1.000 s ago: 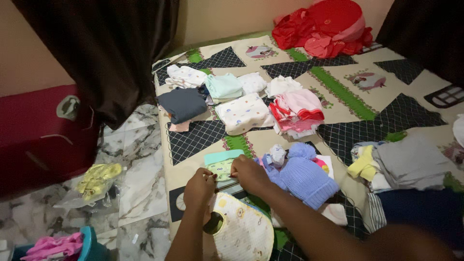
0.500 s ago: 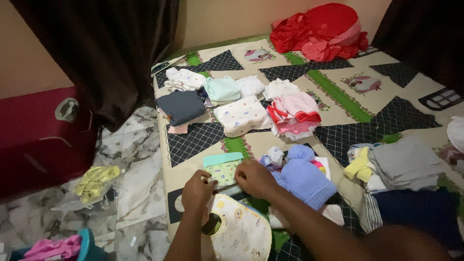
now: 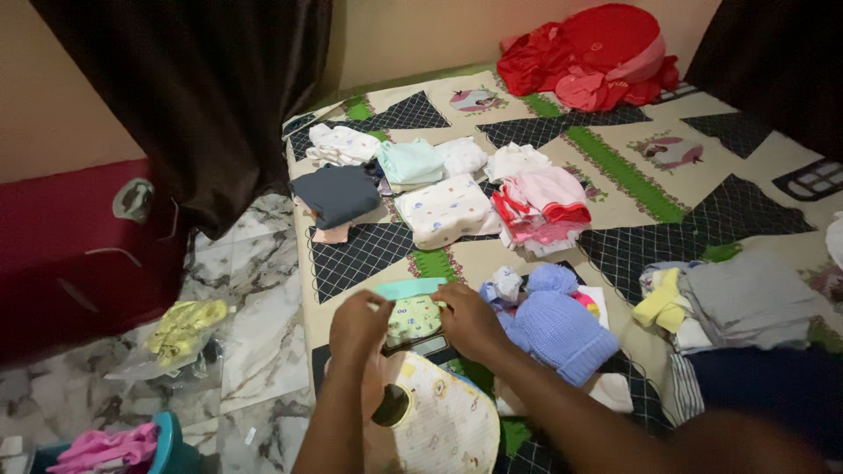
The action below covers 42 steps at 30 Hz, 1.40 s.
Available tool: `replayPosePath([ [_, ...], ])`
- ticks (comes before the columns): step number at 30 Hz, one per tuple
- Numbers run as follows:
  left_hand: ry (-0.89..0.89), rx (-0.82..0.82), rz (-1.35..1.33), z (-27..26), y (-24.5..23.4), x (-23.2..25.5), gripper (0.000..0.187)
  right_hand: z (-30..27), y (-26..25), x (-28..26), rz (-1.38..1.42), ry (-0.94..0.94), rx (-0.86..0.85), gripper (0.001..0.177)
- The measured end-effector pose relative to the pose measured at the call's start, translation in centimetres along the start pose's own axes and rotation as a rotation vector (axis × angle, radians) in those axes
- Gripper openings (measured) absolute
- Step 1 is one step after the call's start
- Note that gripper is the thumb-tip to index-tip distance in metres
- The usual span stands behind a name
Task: The person organizes baby clothing and accessories by hand, picking up items like hats, bibs, and booties from a bed and placing them into a plastic drawer unit.
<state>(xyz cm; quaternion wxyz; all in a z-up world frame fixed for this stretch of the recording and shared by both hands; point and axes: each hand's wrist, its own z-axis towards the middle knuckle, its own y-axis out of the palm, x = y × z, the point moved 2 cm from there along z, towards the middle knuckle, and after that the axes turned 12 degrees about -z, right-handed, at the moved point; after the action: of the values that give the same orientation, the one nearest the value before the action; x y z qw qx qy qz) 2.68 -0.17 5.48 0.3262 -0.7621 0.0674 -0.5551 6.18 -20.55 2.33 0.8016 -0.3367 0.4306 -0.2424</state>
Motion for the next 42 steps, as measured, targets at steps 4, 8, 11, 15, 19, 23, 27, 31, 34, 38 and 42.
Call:
replayPosePath([
  [4,0.114,-0.151,-0.430,0.1,-1.3,4.5,0.030,0.6,-2.9,-2.1,0.257,0.272,-0.283,0.028],
  [8,0.129,-0.315,-0.855,-1.9,-1.7,8.2,0.023,0.9,-5.9,-4.1,0.832,0.033,-0.562,0.037],
  [11,0.148,-0.289,-0.846,-4.0,-3.2,9.3,0.023,0.4,-7.5,-4.5,0.824,0.047,-0.608,0.036],
  [15,0.193,-0.199,-0.702,-6.2,-4.4,9.6,0.025,-1.1,-10.4,-3.1,0.707,0.116,-0.538,0.029],
  [19,0.081,-0.173,-0.705,-7.6,-3.6,8.9,0.025,-2.4,-12.1,-3.1,0.792,0.173,-0.495,0.027],
  [23,0.333,-0.019,-0.646,-7.9,-2.1,8.6,0.028,-2.5,-12.8,-3.9,0.979,0.367,-0.419,0.029],
  [27,0.605,0.204,-0.368,-10.6,-2.2,8.3,0.023,-3.5,-13.3,-3.4,1.152,0.460,-0.286,0.034],
  [31,0.360,-0.178,-0.468,-13.8,-0.1,8.8,0.028,-4.9,-11.9,-2.9,1.133,0.558,-0.225,0.036],
  [34,0.283,-0.350,-0.472,-14.9,1.5,8.7,0.042,-4.6,-11.0,-2.5,1.183,0.624,-0.219,0.039],
  [38,0.352,-0.240,-0.446,-12.7,2.2,6.9,0.022,-4.1,-11.3,-3.0,1.277,0.490,-0.259,0.040],
  [42,0.290,-0.326,-0.496,-11.0,2.5,5.4,0.044,-3.9,-11.5,-3.5,1.166,0.533,-0.272,0.042],
])
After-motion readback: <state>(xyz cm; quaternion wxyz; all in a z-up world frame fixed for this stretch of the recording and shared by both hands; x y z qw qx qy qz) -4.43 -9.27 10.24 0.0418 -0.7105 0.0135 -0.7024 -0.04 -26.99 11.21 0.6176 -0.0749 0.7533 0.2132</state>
